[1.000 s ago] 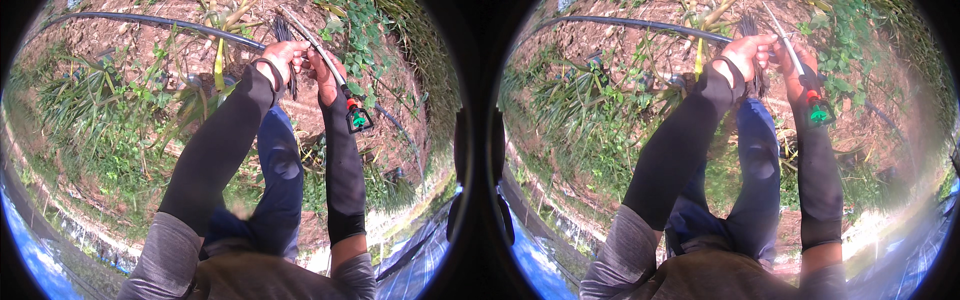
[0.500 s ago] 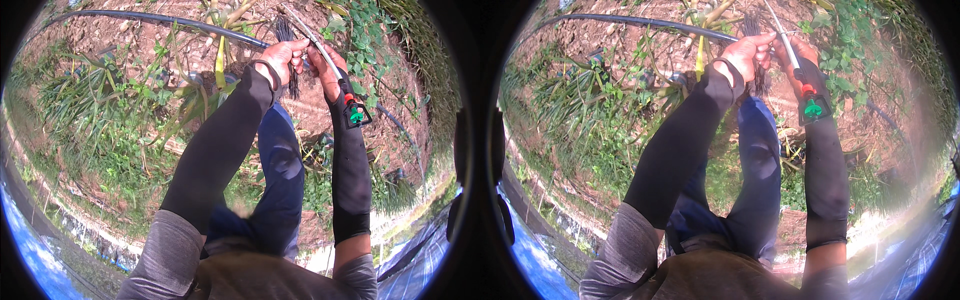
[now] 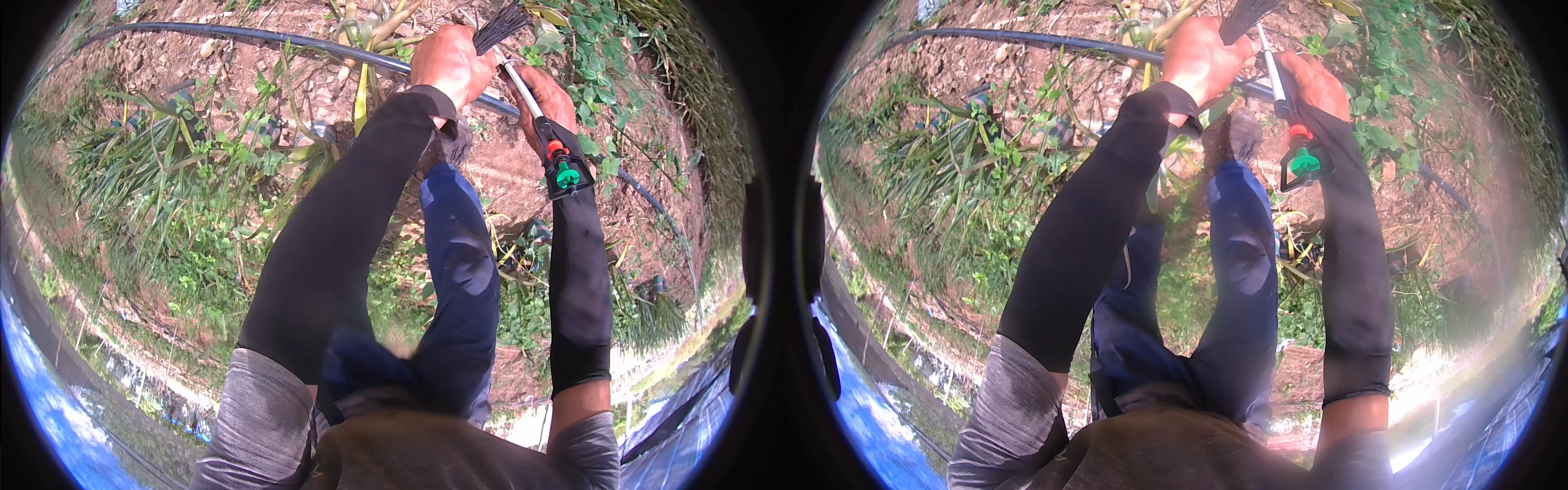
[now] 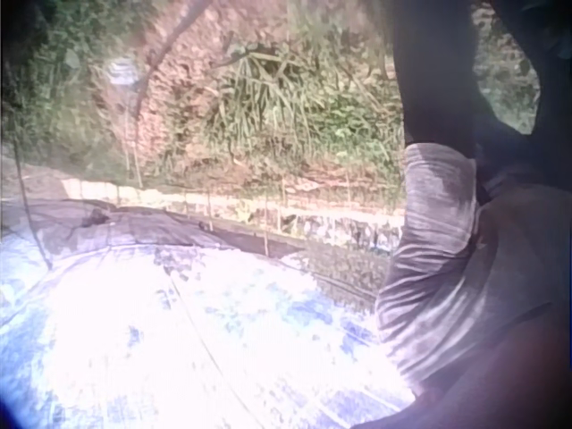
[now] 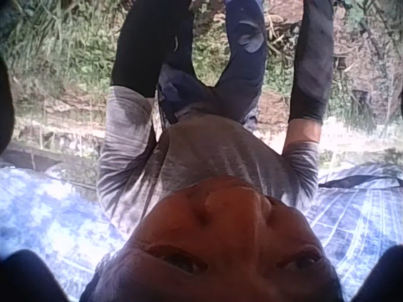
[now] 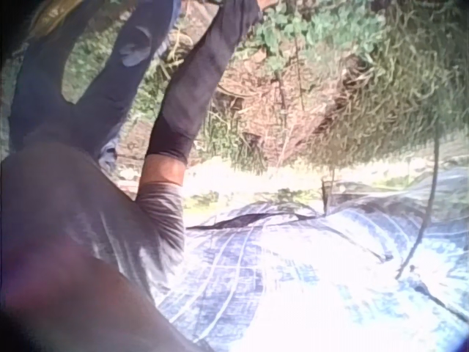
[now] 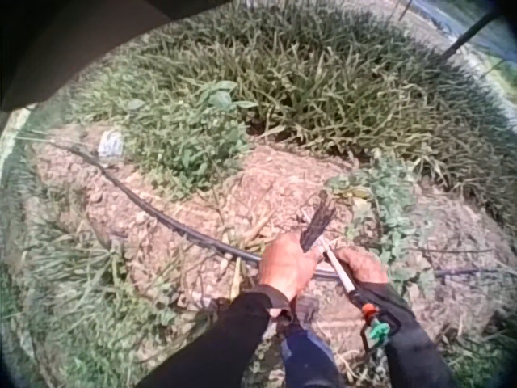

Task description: The person walks through a garden and repeatedly ties black zip ties around a black irrigation pipe and a white support stake at multiple locations. The person handles zip ties and the pipe by hand, moving between plants to secure the pipe in place.

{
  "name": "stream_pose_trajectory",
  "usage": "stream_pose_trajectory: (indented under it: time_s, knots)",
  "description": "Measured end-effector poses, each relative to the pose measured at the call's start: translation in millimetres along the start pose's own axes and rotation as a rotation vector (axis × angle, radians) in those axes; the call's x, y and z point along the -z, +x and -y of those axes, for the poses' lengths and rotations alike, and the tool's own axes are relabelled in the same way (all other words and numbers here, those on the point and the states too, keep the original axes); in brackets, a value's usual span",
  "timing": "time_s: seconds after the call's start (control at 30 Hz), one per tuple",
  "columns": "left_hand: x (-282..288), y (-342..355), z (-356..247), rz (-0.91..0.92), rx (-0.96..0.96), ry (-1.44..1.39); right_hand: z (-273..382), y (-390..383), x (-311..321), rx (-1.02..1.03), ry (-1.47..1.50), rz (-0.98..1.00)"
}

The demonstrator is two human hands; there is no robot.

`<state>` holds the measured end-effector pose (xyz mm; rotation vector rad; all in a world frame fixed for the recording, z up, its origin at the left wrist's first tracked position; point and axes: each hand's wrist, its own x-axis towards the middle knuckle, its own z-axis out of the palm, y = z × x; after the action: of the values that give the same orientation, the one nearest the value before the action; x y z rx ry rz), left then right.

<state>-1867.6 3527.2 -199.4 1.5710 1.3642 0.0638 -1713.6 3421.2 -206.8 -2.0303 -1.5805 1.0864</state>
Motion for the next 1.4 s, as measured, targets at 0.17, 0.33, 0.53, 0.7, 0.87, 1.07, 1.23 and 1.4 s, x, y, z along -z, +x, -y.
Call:
stream_pose_trajectory:
  time_s: [0.17, 0.33, 0.53, 0.7, 0.87, 1.07, 1.23, 1.4]
  knots:
    - [4, 12, -25, 0.013, -0.243, 0.288, -14, 13, 15, 0.197, -0.236, -0.032]
    - [-12, 30, -21, 0.070, -0.097, 0.100, -20, 5, 21, -0.218, 0.438, 0.082]
    - [-3, -8, -15, 0.220, 0.411, -0.890, -4, -27, -3, -0.584, 1.394, -0.195]
    - [-12, -29, -2, 0.151, 0.572, -1.201, 14, -21, -7, -0.548, 1.538, -0.311]
    - [-30, -33, 0, 0.107, 0.547, -1.210, 6, -9, -1, -0.380, 1.261, -0.273]
    - [-35, -27, -3, 0.106, 0.517, -1.312, 3, 4, 11, -0.378, 1.177, -0.249]
    - [-46, -29, 7, 0.129, 0.709, -1.738, 7, 7, 8, -0.376, 1.161, -0.220]
    - [-50, -29, -2, 0.105, 0.746, -1.824, 9, 6, 5, -0.391, 1.114, -0.223]
